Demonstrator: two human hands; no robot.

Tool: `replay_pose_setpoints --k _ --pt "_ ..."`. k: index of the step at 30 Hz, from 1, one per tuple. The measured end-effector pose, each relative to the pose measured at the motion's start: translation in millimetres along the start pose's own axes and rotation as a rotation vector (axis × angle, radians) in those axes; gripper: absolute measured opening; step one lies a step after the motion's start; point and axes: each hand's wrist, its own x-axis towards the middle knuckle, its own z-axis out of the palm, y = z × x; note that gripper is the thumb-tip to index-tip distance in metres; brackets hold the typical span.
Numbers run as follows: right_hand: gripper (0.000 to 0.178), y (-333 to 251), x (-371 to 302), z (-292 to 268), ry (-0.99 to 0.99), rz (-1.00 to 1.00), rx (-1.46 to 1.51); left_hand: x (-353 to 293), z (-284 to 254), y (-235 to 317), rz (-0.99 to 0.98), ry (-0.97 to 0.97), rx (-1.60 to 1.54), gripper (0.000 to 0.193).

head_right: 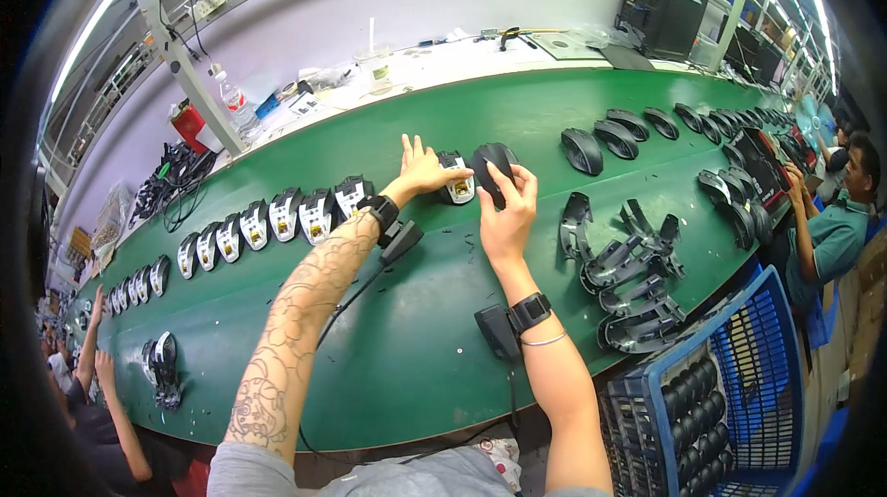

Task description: Assembling the shell and internal components of computer mice on a production line.

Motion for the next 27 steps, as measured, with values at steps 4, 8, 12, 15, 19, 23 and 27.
replay_pose_setpoints --k 4,8,12,15,19,23,27 --pt "0.036 0 1 0 0.055 -0.029 -0.035 -4 6 8 0.041 0.088 -0.151 0.113" --pt "0.034 4 2 -2 0.014 -0.022 0.014 -34 -14 10 0.134 0.349 -0.517 0.095" --pt "0.033 -16 -5 8 -0.062 -0.105 0.048 -78 -21 -34 0.237 0.416 -1.08 0.082" --pt "0.032 -22 -15 9 -0.15 -0.132 0.043 -131 -32 -48 0.004 0.224 -1.449 0.057" --pt "0.032 -50 -32 18 -0.328 -0.146 0.099 -195 -44 -91 -0.249 -0.098 -1.871 0.032" --pt "0.035 -55 -42 20 -0.392 -0.201 0.078 -242 -45 -106 -0.107 -0.17 -1.824 0.046" --pt "0.043 -68 -47 20 -0.411 -0.211 0.072 -268 -41 -114 -0.041 -0.119 -1.801 0.064"
